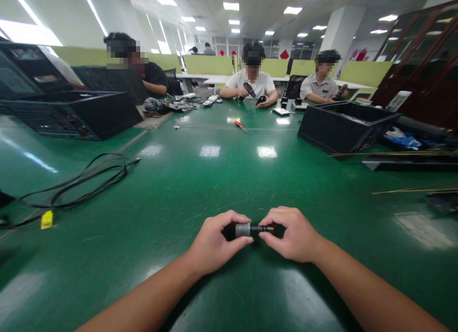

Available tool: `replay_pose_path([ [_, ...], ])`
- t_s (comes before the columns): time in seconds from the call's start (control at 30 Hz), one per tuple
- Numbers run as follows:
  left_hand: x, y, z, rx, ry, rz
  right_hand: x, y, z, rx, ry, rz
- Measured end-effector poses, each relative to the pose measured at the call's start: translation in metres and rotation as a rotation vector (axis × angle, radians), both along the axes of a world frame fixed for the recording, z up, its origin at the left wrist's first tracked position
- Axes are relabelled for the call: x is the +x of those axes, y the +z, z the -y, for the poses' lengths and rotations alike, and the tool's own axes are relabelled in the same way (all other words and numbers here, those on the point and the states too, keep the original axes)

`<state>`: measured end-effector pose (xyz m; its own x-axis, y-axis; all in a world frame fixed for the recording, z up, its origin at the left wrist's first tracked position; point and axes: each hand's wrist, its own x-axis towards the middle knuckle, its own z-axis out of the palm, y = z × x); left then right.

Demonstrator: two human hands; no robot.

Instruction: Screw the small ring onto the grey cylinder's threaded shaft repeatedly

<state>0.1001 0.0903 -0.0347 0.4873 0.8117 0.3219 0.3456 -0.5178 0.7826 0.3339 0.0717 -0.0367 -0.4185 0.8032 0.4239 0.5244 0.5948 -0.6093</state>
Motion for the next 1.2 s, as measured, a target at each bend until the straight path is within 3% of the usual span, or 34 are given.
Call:
replay_pose_path([
  [1.2,-0.0031,0.0015,-0.0014,0.001,0.019,-0.013,0.0030,0.0036,-0.0014,0.023,-0.002,0.021],
])
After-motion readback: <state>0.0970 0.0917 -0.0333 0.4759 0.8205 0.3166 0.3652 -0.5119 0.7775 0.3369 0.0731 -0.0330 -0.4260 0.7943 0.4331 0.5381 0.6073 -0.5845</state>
